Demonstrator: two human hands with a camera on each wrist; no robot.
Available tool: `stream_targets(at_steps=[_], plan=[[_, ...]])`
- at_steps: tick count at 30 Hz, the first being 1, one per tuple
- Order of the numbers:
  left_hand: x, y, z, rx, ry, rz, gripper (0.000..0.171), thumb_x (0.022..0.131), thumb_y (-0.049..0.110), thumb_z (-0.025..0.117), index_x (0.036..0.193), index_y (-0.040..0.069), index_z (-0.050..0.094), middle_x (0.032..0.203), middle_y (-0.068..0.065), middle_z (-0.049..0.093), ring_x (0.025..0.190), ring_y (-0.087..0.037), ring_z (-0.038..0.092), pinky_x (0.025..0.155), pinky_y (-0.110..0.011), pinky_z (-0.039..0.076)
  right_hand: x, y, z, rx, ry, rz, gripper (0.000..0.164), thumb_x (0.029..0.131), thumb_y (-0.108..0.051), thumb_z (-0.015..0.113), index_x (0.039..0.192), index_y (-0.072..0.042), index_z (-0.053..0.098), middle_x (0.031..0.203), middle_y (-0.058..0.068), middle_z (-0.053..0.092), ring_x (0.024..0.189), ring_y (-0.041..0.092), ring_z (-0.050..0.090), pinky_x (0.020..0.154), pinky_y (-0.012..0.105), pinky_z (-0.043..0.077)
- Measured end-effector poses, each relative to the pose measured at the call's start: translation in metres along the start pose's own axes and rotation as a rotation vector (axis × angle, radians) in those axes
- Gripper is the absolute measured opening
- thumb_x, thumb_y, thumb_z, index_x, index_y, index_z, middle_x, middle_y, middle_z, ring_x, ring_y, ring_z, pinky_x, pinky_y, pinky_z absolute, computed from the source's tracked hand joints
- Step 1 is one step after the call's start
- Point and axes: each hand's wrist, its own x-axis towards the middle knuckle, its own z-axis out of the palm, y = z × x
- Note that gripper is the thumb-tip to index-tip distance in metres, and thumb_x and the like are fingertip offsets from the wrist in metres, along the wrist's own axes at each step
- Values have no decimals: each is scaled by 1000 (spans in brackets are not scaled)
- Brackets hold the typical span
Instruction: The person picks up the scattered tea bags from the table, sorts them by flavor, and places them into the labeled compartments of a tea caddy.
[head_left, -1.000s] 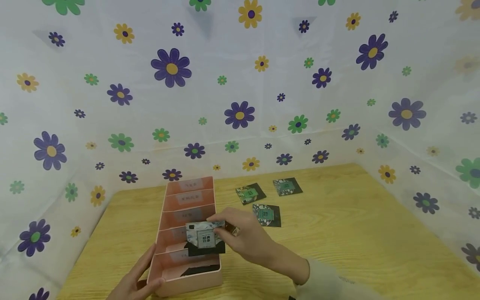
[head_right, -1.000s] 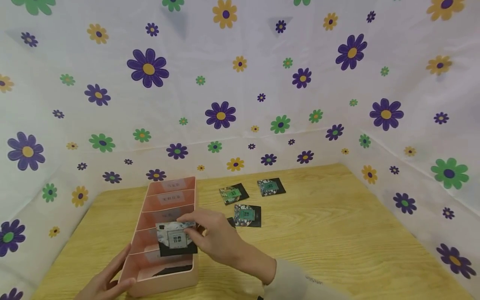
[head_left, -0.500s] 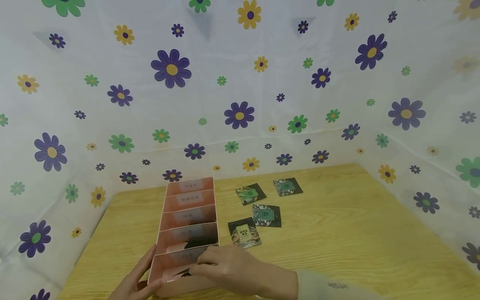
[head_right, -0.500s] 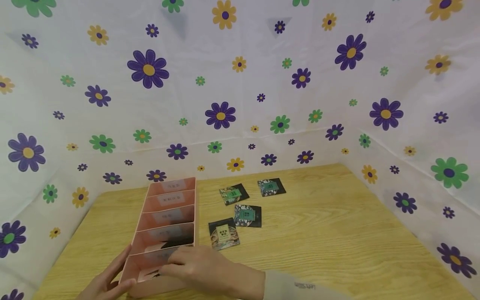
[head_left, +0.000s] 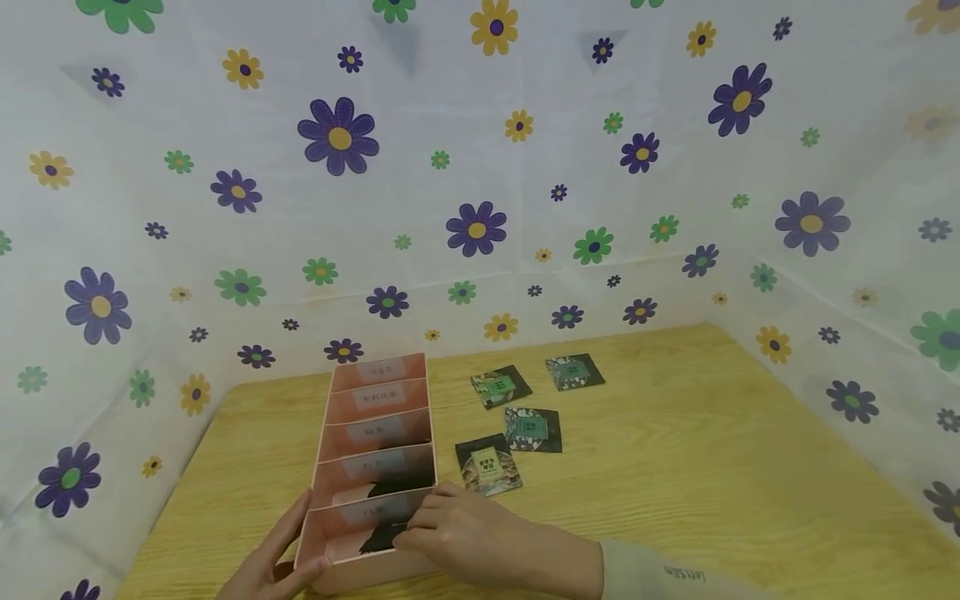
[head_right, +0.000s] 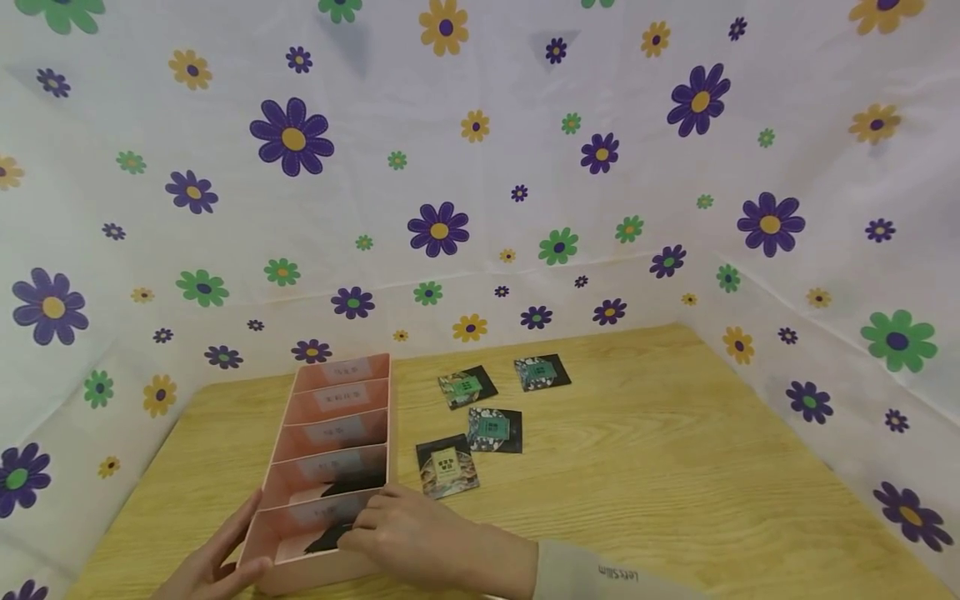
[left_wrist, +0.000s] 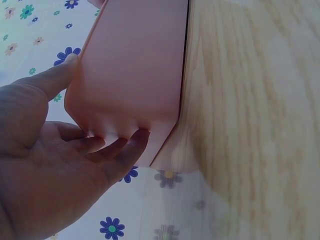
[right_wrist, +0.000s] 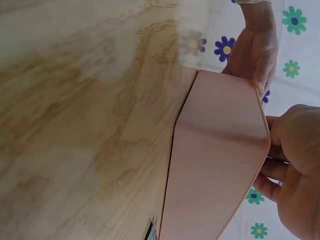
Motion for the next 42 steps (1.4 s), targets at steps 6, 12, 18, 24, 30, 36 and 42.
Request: stream_targets(at_steps=[6,12,18,24,30,36,42], plan=[[0,2,0,-20,10,-10,90,100,16,70,167,7,10,169,-26,10,150,-50,15,90,-40,57,0,2,0,36,7,10,22,102,-12,67,122,-18,73,115,-7,71,110,8,61,106,19,40],[0,-1,0,-10,1,8,90,100,13,69,166,4,8,168,-29,9,148,-52,17,87,-36,57,-7,14,-10,214,134,75,32,98,-6,71,129,-10,69,128,3,66,123,16,57,111,24,39],[0,-3,0,-6,8,-1,90,101,13,68,167,6,8,168,-29,11,147,-50,20,86,-35,57,-27,50,-34,393,161,342,36,103,-9,64,139,-8,63,140,7,60,132,21,54,104,34,48],[0,-1,0,-21,9,-8,90,100,15,69,167,6,9,168,-29,11,147,-50,22,87,-37,57,-56,105,-37,443,219,545,39,103,-7,63,142,-3,60,139,13,62,123,29,60,96,48,53],[1,-2,1,-11,9,-19,90,100,15,70,166,5,9,168,-29,12,147,-50,23,87,-37,57,-82,144,-30,488,163,736,38,104,-8,61,141,1,60,137,18,62,119,36,61,92,48,55],[1,-4,0,11,5,-23,91,100,15,69,166,5,8,168,-30,11,147,-50,22,87,-36,57,-97,161,-19,516,92,796,34,105,-9,59,136,7,62,135,24,63,122,46,58,96,56,52],[1,-5,1,14,15,-27,91,100,15,70,166,6,9,168,-28,12,147,-49,22,86,-35,57,-100,166,-8,576,84,819,34,103,-7,61,134,8,63,136,28,62,121,48,60,95,56,53]])
